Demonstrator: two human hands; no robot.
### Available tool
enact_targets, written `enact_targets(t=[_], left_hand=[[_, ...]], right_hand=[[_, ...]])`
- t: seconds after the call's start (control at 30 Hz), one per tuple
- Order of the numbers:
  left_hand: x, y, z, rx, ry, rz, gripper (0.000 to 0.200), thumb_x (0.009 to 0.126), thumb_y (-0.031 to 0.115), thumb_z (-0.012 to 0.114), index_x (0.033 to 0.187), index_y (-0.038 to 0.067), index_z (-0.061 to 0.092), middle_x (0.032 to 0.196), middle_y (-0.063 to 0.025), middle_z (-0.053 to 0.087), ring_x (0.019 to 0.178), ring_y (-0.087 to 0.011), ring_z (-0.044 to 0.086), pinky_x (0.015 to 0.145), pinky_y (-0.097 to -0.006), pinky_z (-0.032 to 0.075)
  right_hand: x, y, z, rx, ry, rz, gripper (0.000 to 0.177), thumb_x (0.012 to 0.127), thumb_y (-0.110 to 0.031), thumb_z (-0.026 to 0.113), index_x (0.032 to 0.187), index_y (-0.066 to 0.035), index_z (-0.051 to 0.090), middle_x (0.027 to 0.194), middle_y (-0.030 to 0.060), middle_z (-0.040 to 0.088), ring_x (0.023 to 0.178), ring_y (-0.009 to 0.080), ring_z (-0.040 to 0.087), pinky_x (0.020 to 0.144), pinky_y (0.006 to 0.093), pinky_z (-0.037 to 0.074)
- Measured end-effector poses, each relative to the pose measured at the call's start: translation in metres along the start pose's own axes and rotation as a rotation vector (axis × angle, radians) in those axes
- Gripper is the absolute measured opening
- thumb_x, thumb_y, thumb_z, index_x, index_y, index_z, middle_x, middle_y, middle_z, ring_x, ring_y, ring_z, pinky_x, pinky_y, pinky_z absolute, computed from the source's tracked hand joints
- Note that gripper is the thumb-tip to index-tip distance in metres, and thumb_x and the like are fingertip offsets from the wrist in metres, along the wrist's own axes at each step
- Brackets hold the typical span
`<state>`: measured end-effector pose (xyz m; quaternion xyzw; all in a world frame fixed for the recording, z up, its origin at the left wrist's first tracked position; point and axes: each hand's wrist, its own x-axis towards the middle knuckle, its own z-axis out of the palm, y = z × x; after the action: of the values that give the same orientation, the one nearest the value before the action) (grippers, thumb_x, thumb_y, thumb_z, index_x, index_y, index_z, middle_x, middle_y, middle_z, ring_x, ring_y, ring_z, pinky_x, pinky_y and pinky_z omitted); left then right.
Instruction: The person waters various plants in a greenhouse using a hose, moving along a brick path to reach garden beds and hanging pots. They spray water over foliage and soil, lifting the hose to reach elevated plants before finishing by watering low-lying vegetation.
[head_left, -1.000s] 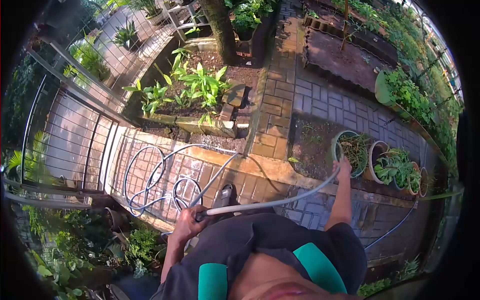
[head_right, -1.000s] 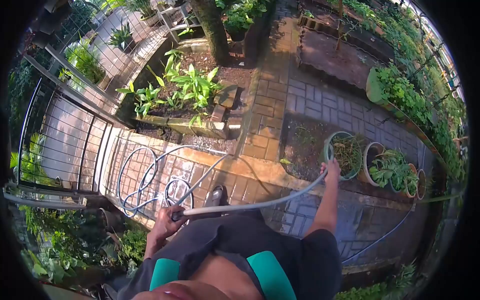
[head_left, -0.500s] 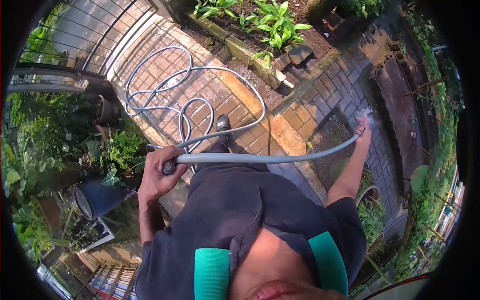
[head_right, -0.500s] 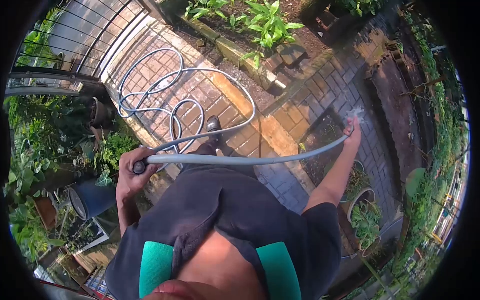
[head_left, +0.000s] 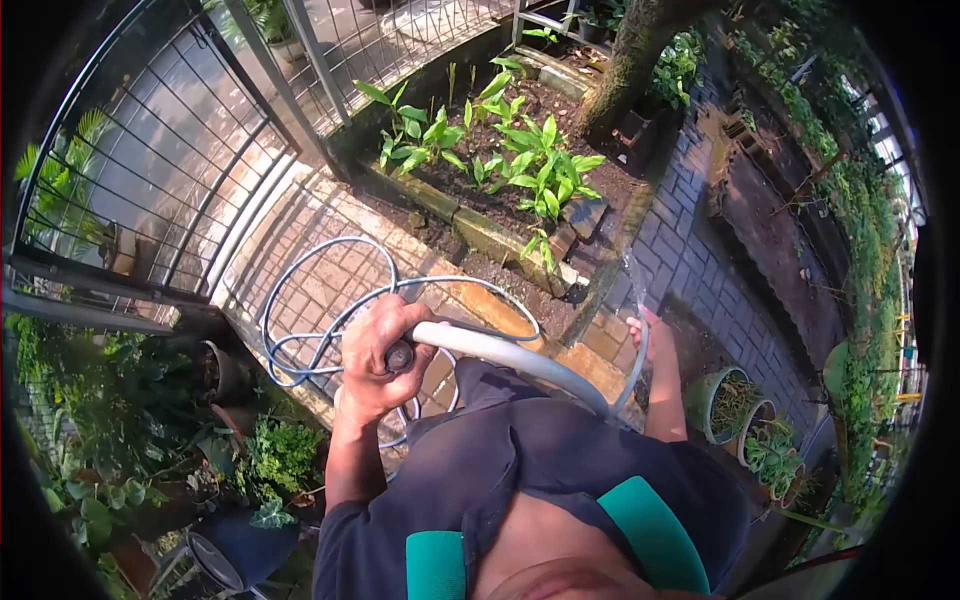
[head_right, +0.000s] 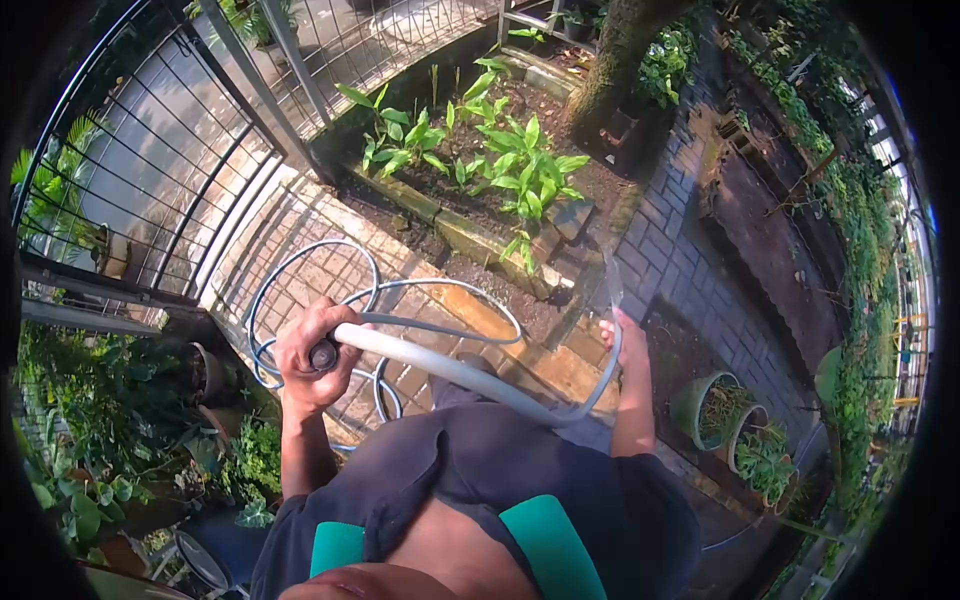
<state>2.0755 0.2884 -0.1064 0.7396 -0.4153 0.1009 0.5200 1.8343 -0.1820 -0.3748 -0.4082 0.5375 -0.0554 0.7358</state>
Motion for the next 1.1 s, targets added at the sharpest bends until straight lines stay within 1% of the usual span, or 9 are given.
enact_targets(t=[0.1,0.23,0.37,0.5,0.57,0.77,0.97,1.0,1.1], left_hand=[[0.035,-0.032,-0.018,0.026,-0.014,0.079,0.021,0.070,0.003,0.075,0.086,0.001,0.062,0.065,-0.0074,0.057,0.055,-0.0188,0.051,0.050,-0.0301,0.038],[0.103,-0.077,-0.066,0.104,-0.121,0.300,0.027,0.062,-0.006,0.071,0.087,0.000,0.062,0.066,-0.0077,0.057,0.052,-0.0203,0.051,0.048,-0.0301,0.039],[0.175,-0.117,-0.109,0.163,-0.143,0.400,0.028,0.059,-0.008,0.069,0.085,0.000,0.063,0.065,-0.0073,0.055,0.053,-0.0197,0.051,0.047,-0.0292,0.038],[0.206,-0.143,-0.162,0.156,-0.077,0.280,0.023,0.065,-0.003,0.075,0.085,0.001,0.063,0.061,-0.0061,0.052,0.052,-0.0204,0.049,0.047,-0.0285,0.036],[0.209,-0.159,-0.188,0.077,0.020,0.240,0.019,0.068,0.000,0.076,0.082,-0.001,0.062,0.063,-0.0071,0.057,0.051,-0.0184,0.049,0.048,-0.0274,0.038],[0.217,-0.247,-0.235,-0.011,0.181,0.019,0.017,0.075,0.004,0.074,0.084,-0.004,0.061,0.066,-0.0086,0.058,0.057,-0.0161,0.054,0.052,-0.0244,0.040],[0.235,-0.381,-0.262,-0.277,0.014,-0.139,0.019,0.083,0.008,0.067,0.095,-0.005,0.060,0.080,-0.0054,0.059,0.070,-0.0107,0.053,0.063,-0.0232,0.044],[0.243,-0.396,-0.269,-0.287,-0.035,-0.141,0.013,0.081,0.003,0.066,0.090,-0.004,0.061,0.074,-0.0052,0.059,0.066,-0.0110,0.054,0.061,-0.0235,0.044],[0.273,-0.419,-0.292,-0.306,-0.173,-0.033,0.006,0.079,-0.002,0.064,0.085,-0.003,0.062,0.067,-0.0047,0.058,0.061,-0.0105,0.055,0.058,-0.0240,0.044]], right_hand=[[-0.020,-0.023,0.032,0.013,0.009,-0.070,0.033,0.096,-0.022,0.047,0.126,-0.008,0.049,0.082,0.0188,0.066,0.053,0.0178,0.055,0.042,0.0284,0.040],[-0.057,-0.115,0.084,0.139,0.190,-0.488,0.041,0.095,-0.014,0.046,0.134,-0.004,0.043,0.084,0.0154,0.066,0.053,0.0140,0.053,0.042,0.0255,0.040],[-0.062,-0.146,0.177,0.258,0.245,-0.715,0.042,0.097,-0.021,0.050,0.137,-0.011,0.043,0.085,0.0112,0.065,0.053,0.0108,0.054,0.040,0.0224,0.040],[-0.025,-0.115,0.286,-0.042,0.057,-0.294,0.038,0.095,-0.017,0.053,0.133,-0.013,0.051,0.072,0.0075,0.060,0.044,0.0061,0.042,0.036,0.0198,0.030],[-0.011,-0.126,0.331,-0.052,0.030,-0.274,0.037,0.094,-0.016,0.054,0.131,-0.012,0.052,0.070,0.0065,0.058,0.044,0.0061,0.043,0.035,0.0201,0.031],[-0.023,-0.222,0.432,0.008,0.200,-0.612,0.027,0.092,-0.019,0.056,0.119,-0.013,0.058,0.066,0.0053,0.057,0.043,0.0070,0.045,0.034,0.0211,0.032],[-0.121,-0.270,0.552,-0.200,0.424,-1.033,0.032,0.089,-0.011,0.055,0.120,-0.012,0.059,0.065,0.0025,0.056,0.040,0.0040,0.042,0.032,0.0210,0.028],[-0.140,-0.275,0.571,-0.252,0.483,-1.065,0.030,0.089,-0.013,0.056,0.118,-0.015,0.061,0.065,0.0001,0.055,0.039,0.0038,0.041,0.031,0.0205,0.028],[-0.175,-0.297,0.625,-0.552,0.712,-1.279,0.026,0.087,-0.012,0.057,0.112,-0.017,0.064,0.065,-0.0009,0.055,0.050,0.0064,0.050,0.048,0.0241,0.041]])
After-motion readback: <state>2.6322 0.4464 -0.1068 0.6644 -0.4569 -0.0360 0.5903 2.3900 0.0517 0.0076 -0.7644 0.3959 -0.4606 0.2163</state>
